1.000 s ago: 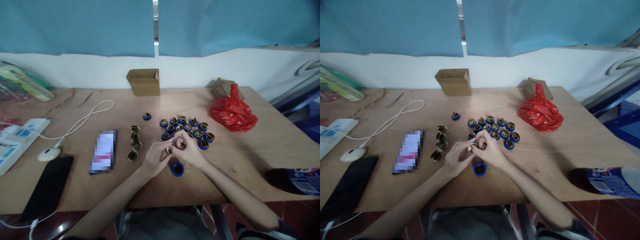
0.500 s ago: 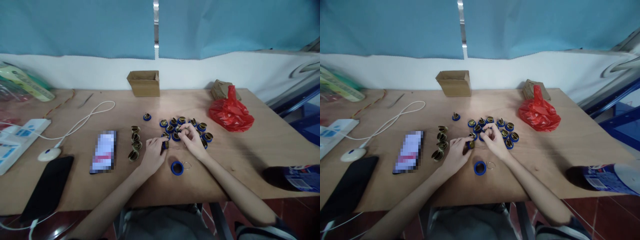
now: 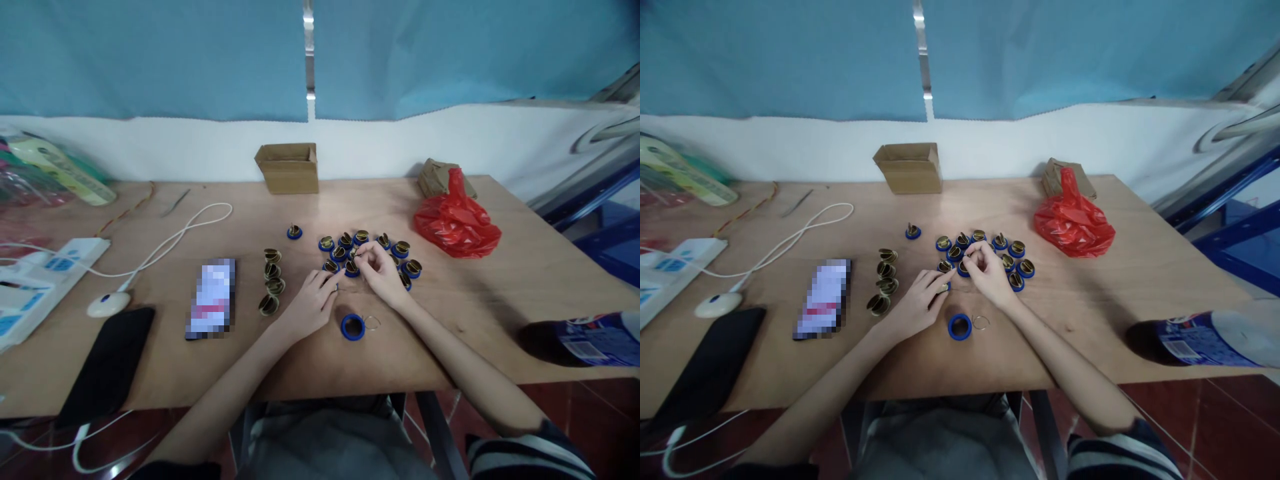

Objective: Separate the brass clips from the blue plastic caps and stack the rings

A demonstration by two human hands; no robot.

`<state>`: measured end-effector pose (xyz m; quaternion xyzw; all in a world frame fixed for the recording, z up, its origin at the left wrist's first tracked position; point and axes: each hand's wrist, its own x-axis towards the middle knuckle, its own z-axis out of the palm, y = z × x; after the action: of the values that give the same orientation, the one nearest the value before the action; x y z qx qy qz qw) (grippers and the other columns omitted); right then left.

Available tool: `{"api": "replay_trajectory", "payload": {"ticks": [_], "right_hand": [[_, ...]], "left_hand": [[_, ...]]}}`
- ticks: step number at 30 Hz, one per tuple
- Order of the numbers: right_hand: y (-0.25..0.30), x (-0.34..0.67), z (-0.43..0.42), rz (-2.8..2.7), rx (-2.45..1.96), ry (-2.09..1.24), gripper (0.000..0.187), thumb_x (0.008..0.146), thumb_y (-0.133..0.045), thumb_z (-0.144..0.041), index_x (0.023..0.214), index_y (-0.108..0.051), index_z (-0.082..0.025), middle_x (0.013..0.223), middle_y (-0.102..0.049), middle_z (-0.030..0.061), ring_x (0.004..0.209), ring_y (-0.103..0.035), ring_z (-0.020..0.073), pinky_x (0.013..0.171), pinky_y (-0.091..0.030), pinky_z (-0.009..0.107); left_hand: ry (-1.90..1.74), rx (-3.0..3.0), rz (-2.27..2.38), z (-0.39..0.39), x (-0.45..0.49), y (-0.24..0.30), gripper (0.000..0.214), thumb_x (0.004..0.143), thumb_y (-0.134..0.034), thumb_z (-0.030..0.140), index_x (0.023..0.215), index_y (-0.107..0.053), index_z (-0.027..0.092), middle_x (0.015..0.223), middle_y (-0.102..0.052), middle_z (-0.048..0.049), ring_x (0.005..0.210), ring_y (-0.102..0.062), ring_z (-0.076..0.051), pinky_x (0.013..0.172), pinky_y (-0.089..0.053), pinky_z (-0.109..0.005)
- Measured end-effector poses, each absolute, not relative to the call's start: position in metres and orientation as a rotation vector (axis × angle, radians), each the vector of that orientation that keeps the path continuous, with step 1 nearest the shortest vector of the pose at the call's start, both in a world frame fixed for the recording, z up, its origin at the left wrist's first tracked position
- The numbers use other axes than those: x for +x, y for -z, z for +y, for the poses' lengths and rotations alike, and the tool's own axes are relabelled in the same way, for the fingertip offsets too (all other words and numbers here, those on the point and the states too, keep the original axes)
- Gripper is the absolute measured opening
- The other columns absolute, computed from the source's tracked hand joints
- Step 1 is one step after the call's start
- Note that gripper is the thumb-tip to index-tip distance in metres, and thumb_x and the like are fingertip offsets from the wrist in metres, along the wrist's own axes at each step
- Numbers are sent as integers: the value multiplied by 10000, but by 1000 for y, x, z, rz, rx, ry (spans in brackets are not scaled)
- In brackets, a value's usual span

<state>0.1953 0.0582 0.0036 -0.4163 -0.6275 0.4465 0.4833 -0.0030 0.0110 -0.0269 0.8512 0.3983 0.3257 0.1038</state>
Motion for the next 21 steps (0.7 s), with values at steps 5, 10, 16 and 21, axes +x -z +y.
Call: {"api": "replay_trajectory", "payload": {"ticks": [5,10,16,21], "right_hand": [[1,196,62,-1569,-1051,-1047,184,918,-606,-401,926,-524,-236,598,-432,-83,499,-404,118,512,-336,258],[10,196,67,-1625,-1059,-955,148,911,-602,-363,894,-537,-231,589,-450,-74,519,-413,128,547,-352,266],[19,196,71,-1695,-1050,-889,123,915,-587,-335,887,-540,-225,591,-463,-72,537,-439,131,576,-364,269],[19,196,69,-1735,-1025,-820,103,909,-592,-311,885,-552,-219,608,-472,-70,550,-426,124,584,-353,262]], "left_hand": [[-990,2558,1086,15,-3,27,398,988,-502,127,1371,-581,201,1119,-687,-108,1070,-577,-271,938,-555,-474],[-985,2566,1064,13,1,26,291,1005,-489,145,1268,-611,173,1204,-679,-122,1124,-594,-267,968,-558,-473],[-963,2621,1060,11,2,26,191,1007,-488,141,1138,-627,157,1169,-671,-120,1106,-608,-259,976,-553,-452],[-907,2656,1030,12,-2,26,193,1005,-488,156,1142,-623,166,1153,-678,-116,1093,-619,-259,977,-552,-463]]}}
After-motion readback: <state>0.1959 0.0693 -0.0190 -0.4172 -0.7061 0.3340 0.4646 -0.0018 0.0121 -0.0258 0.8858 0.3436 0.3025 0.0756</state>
